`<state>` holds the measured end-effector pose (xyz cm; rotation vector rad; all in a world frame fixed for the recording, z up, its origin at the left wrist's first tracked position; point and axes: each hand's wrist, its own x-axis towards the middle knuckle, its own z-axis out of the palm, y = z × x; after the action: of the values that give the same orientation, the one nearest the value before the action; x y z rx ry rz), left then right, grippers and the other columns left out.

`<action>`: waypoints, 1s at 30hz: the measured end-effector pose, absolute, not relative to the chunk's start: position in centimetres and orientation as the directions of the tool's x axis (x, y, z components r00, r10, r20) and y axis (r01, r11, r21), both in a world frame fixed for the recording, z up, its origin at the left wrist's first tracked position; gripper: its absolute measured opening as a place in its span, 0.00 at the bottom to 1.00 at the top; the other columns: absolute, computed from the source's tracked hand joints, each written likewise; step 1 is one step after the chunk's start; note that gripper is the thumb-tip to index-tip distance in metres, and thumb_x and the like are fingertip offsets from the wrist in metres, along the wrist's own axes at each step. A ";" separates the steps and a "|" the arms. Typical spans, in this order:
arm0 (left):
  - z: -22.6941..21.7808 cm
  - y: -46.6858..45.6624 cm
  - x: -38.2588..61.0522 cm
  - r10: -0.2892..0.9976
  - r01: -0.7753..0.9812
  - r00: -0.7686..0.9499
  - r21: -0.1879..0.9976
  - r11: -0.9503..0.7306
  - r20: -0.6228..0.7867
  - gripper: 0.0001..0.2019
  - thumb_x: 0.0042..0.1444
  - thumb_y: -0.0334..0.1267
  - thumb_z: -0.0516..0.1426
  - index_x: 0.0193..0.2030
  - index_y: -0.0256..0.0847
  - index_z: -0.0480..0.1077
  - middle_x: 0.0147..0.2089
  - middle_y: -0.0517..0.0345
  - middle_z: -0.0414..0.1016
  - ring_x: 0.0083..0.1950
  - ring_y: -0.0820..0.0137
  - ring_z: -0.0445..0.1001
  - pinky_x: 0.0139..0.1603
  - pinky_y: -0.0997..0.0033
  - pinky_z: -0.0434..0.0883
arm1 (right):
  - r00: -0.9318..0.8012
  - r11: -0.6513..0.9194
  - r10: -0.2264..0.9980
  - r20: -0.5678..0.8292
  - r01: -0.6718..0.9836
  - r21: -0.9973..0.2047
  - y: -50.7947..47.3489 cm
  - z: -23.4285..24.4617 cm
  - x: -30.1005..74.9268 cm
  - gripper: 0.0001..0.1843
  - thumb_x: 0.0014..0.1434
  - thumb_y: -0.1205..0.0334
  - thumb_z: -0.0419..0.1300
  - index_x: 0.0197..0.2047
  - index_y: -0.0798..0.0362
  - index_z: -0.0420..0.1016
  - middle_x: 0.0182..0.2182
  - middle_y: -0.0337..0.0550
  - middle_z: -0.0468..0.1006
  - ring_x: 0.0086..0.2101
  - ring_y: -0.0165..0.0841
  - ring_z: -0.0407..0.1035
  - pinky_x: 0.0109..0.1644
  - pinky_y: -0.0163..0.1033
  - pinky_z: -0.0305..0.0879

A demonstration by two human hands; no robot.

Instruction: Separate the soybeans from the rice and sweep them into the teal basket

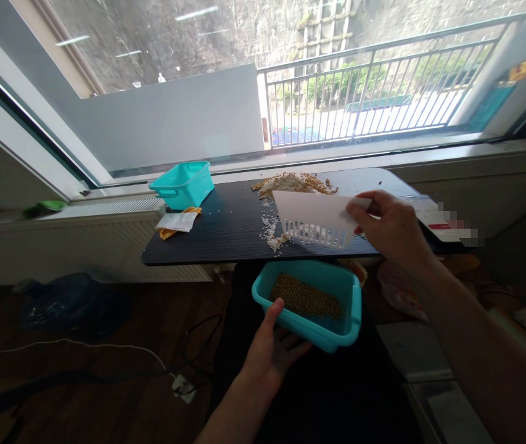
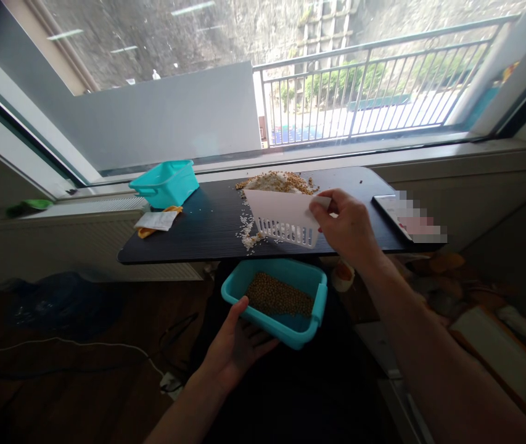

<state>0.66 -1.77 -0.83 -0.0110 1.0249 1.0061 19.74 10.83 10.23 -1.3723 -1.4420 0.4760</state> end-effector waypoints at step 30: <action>-1.0 -1.8 0.6 0.693 -0.703 0.125 0.429 0.567 -0.710 0.30 0.55 0.51 0.59 0.61 0.40 0.63 0.58 0.40 0.72 0.55 0.50 0.75 0.51 0.52 0.75 | 0.185 0.247 0.911 0.370 0.473 -0.846 9.2 9.9 19.9 0.08 0.49 0.56 0.63 0.33 0.48 0.74 0.24 0.38 0.79 0.19 0.30 0.67 0.23 0.38 0.68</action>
<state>0.56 -1.83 -0.96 -0.0120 1.0271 1.0165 19.95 9.21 9.92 -1.3841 -1.4472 0.5141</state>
